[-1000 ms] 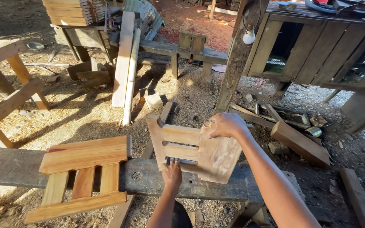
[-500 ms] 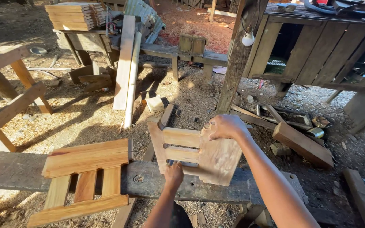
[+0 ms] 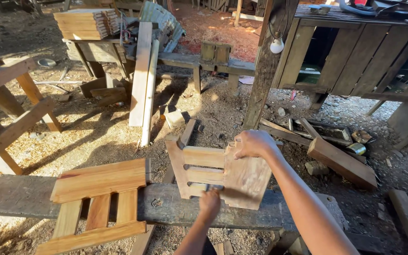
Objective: The person smooths the edges and surfaces of a wooden chair backrest using a metal hand plane. They repeatedly push the plane along the wood, removing shavings, and occasionally flip the piece to work on different sides.
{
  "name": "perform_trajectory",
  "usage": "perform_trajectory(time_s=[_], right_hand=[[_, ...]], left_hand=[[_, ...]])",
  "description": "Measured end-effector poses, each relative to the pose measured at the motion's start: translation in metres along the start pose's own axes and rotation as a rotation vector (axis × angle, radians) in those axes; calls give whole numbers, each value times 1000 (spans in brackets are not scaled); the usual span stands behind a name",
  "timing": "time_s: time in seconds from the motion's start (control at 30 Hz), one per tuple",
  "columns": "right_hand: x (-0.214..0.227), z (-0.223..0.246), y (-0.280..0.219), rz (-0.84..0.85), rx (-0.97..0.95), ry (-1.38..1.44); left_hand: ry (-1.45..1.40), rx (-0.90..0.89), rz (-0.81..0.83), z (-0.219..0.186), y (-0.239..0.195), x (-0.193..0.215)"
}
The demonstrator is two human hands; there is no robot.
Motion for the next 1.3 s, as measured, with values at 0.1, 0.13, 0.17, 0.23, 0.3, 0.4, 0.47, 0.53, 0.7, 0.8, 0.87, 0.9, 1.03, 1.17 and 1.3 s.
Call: perform_trajectory(time_s=[0.1,0.13,0.17,0.23,0.3,0.4,0.47,0.53,0.7,0.8,0.87,0.9,1.03,1.17,1.3], right_hand=[[3,1,-3,14,-16,8],[3,2,-4,14,-15,3],[3,3,-7,5,-16,10],[4,3,-8,-4,-18,18],[-3,4,-7,76,-72,11],[4,2,-6,14,-20,33],[2,3,-3,2,0,23],[2,-1,2,-8,5,3],[6,4,-11,17,-27,29],[5,1,-8,19,-36,25],[6,0,-3,6,-21,44],[4,-2,-2,7,-12,61],[-2,-4,2,-7,-2,48],[3,1,-8,2,-17,8],[-2,1,-5,30,-29,-10]], left_hand=[[-209,73,-51,0,-10,26],[-214,74,-53,15,-14,26],[-154,83,-50,29,-19,27],[-94,89,-46,45,-24,32],[-142,263,-50,61,-35,39],[-98,191,-34,-6,-18,27],[-27,142,-161,-17,-21,16],[35,81,-291,-15,-17,17],[-191,330,-64,53,-48,37],[117,271,-318,30,-23,18],[-12,259,-303,-1,-30,25],[-150,240,-275,-18,-36,24],[-208,174,-324,1,-36,21],[-365,412,-336,41,-46,4],[-414,367,-259,-14,-58,50]])
Point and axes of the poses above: each hand's wrist, its own y-axis towards the middle knuckle, its own x-axis out of the back of the hand, z = x × y, the point moved 7 cm from there along y, towards the middle knuckle, and after that the axes turned 11 degrees about -x, right-handed, at the moved point
